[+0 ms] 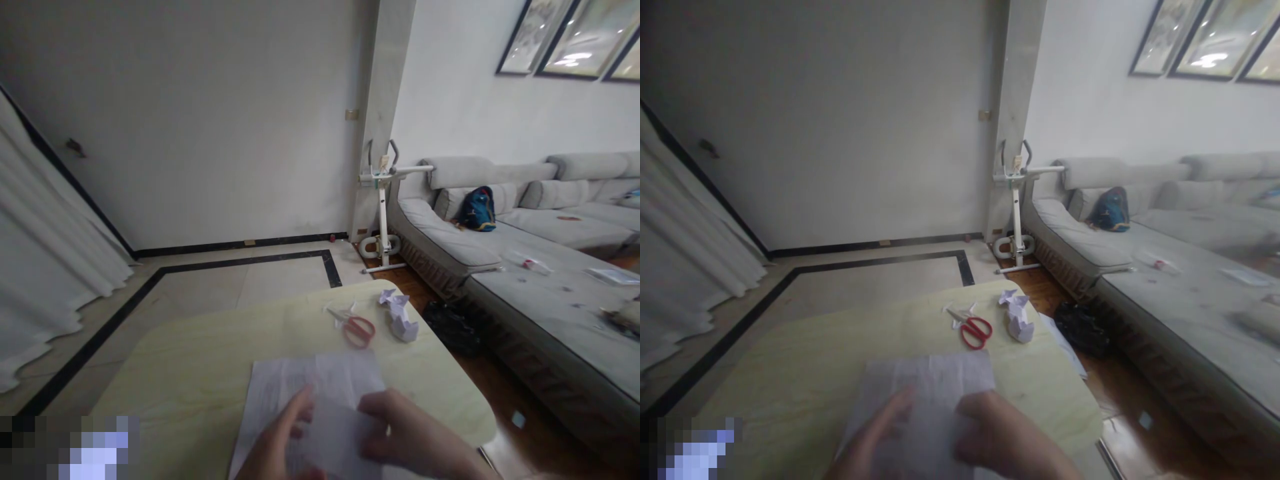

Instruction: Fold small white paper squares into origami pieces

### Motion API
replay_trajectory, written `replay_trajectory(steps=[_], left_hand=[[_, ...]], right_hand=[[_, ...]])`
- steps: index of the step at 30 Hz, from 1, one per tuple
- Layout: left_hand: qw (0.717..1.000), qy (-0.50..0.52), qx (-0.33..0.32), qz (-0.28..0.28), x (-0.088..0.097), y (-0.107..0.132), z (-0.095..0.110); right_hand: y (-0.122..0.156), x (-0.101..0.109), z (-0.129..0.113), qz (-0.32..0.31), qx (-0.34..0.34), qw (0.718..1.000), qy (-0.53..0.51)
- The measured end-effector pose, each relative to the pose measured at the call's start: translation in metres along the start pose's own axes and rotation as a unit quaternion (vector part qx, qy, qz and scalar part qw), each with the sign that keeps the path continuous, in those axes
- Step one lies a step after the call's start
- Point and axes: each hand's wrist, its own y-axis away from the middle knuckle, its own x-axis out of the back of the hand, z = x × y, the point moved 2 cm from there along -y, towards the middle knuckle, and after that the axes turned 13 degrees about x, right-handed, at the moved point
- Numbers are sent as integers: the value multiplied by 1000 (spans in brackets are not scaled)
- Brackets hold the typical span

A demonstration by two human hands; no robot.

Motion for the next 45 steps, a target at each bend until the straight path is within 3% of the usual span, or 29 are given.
replay_trajectory(steps=[1,4,8,11,14,18,24,28,31,34,40,45], left_hand=[[1000,1,17,-25,-10,-6,4],[997,25,74,-4,-20,-20,4],[988,75,104,83,0,-35,-7],[979,105,97,143,17,-48,-10],[979,101,76,162,25,-60,-5],[983,107,38,144,22,-78,11],[980,154,16,122,9,-114,30],[977,187,26,101,2,-140,31],[978,168,0,121,-1,-151,31],[971,202,24,124,-5,-153,24],[958,280,42,39,-18,-150,2],[962,261,26,82,-17,-150,1]], right_hand=[[-13,-8,-9,-20,9,1000,0],[-30,-23,-18,-17,34,999,-18],[-30,-29,-2,16,36,999,-28],[-33,-32,8,25,86,996,-29],[-43,-33,14,31,120,992,-36],[-72,-26,20,151,93,982,-62],[-132,-23,9,187,88,967,-147],[-157,-22,7,256,88,943,-194],[-165,-24,11,295,104,930,-193],[-167,-27,17,311,95,925,-199],[-160,-38,24,344,81,907,-230],[-157,-43,32,375,142,905,-143]])
